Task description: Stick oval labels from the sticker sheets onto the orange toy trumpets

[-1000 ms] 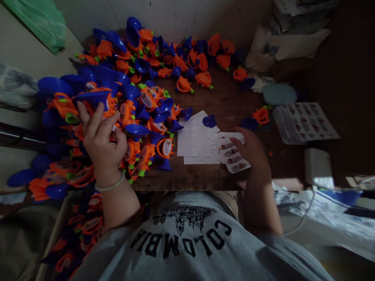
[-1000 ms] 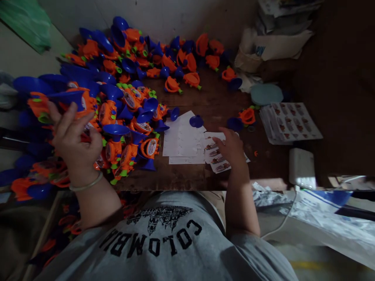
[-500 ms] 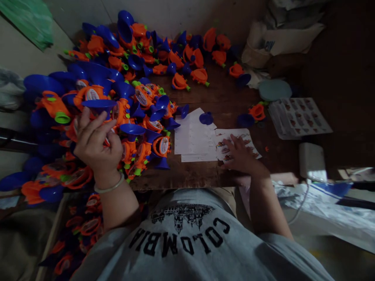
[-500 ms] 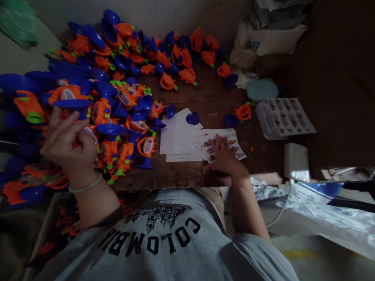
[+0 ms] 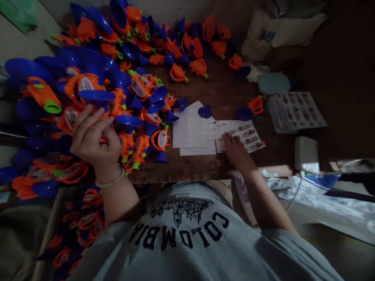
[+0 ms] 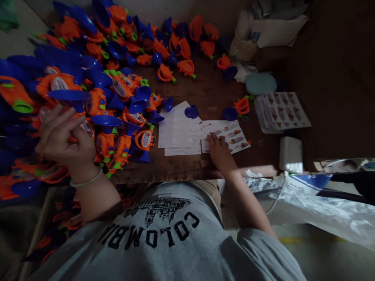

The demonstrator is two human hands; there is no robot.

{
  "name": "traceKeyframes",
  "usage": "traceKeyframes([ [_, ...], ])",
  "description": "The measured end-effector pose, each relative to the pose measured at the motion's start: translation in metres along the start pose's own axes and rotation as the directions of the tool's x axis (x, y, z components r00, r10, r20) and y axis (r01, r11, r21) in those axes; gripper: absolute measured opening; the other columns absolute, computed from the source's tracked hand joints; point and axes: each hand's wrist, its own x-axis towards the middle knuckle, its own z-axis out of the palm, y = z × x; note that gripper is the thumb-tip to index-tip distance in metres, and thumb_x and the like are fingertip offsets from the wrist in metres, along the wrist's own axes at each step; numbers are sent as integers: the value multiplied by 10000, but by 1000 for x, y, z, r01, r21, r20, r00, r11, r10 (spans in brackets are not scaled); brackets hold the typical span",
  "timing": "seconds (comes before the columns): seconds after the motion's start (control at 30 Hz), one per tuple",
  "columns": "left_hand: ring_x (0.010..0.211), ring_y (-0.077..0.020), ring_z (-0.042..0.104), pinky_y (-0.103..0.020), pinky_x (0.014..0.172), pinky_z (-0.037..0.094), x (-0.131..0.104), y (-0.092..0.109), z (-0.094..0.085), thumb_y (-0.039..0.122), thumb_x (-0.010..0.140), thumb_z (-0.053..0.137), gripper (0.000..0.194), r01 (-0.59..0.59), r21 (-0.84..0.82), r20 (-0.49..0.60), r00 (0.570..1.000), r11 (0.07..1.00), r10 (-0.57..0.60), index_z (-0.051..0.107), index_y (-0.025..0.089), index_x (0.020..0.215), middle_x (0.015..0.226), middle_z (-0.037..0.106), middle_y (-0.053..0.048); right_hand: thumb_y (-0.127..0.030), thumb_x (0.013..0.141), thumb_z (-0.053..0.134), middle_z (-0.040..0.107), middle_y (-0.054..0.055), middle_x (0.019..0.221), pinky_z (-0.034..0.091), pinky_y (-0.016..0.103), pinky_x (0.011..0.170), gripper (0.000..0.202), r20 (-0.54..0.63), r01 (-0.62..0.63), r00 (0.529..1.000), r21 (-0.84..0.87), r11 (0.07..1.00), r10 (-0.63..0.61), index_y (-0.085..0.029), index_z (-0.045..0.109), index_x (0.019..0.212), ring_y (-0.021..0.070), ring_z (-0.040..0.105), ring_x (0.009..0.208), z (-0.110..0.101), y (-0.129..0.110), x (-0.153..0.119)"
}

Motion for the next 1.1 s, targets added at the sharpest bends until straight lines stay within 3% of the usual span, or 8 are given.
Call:
traceKeyframes([
  [0.27, 1196, -265, 760, -510, 1048, 611, -9, 44, -19, 166, 919, 559, 234, -58, -250, -82, 996, 966, 38, 765, 211, 1020, 1135, 816, -58, -77, 902, 386, 788, 208, 1253, 611, 513, 928, 653, 54, -118, 992, 70, 991, 114, -129, 498, 1544, 375, 783, 1053, -31, 8, 6],
  [0.37, 1257, -242, 737, -480, 1063, 620, -29, 86, -16, 98, 921, 554, 350, 7, -504, 139, 988, 864, 73, 730, 294, 1152, 1260, 785, -12, -81, 866, 457, 793, 161, 1283, 594, 499, 969, 659, 60, -122, 992, 145, 982, 115, -159, 510, 1518, 376, 773, 1112, -42, 9, 10],
  [0.43, 1403, -240, 646, -469, 1156, 577, -47, 113, -5, 127, 964, 541, 392, 86, -573, 431, 878, 815, 210, 678, 296, 1291, 1417, 719, -44, -73, 851, 471, 787, 153, 1307, 588, 503, 987, 646, 69, -125, 991, 189, 974, 114, -167, 536, 1487, 379, 765, 1147, -46, 9, 12],
  [0.5, 1568, -289, 462, -489, 1241, 501, -65, 133, 13, 200, 991, 574, 440, 84, -543, 636, 691, 835, 344, 610, 233, 1428, 1606, 566, -124, -84, 868, 461, 786, 157, 1311, 589, 512, 982, 616, 74, -131, 990, 216, 968, 117, -163, 547, 1473, 377, 768, 1141, -48, 9, 14],
  [0.57, 1630, -376, 318, -547, 1281, 433, -81, 147, 34, 244, 962, 661, 586, 70, -453, 784, 506, 889, 360, 531, 146, 1524, 1708, 392, -218, -112, 900, 445, 790, 155, 1302, 600, 499, 958, 577, 75, -118, 992, 268, 956, 102, -160, 548, 1465, 355, 783, 1098, -49, 10, 15],
  [0.63, 1642, -440, 234, -629, 1304, 347, -92, 157, 52, 265, 941, 707, 680, 50, -320, 869, 414, 946, 271, 483, 109, 1564, 1741, 289, -260, -147, 930, 431, 800, 145, 1279, 613, 467, 928, 525, 72, -76, 996, 325, 943, 55, -169, 568, 1436, 320, 799, 1040, -50, 14, 15],
  [0.83, 1613, -543, 233, -809, 1240, 257, -104, 176, 77, 445, 963, 689, 744, 14, -70, 935, 348, 997, 61, 450, 178, 1615, 1757, 240, -255, -279, 981, 467, 741, 185, 1376, 619, 499, 994, 494, -37, 111, 994, 337, 935, -105, -166, 551, 1455, 326, 753, 1205, -47, 17, 44],
  [1.1, 1618, -482, 294, -799, 1247, 267, -109, 186, 84, 401, 1028, 576, 587, -17, -157, 923, 352, 987, 153, 488, 277, 1595, 1744, 328, -192, -272, 929, 623, 534, 207, 1600, 481, 581, 1184, 663, -146, 175, 979, 256, 951, -141, -182, 464, 1566, 360, 522, 1498, -42, -9, 152],
])
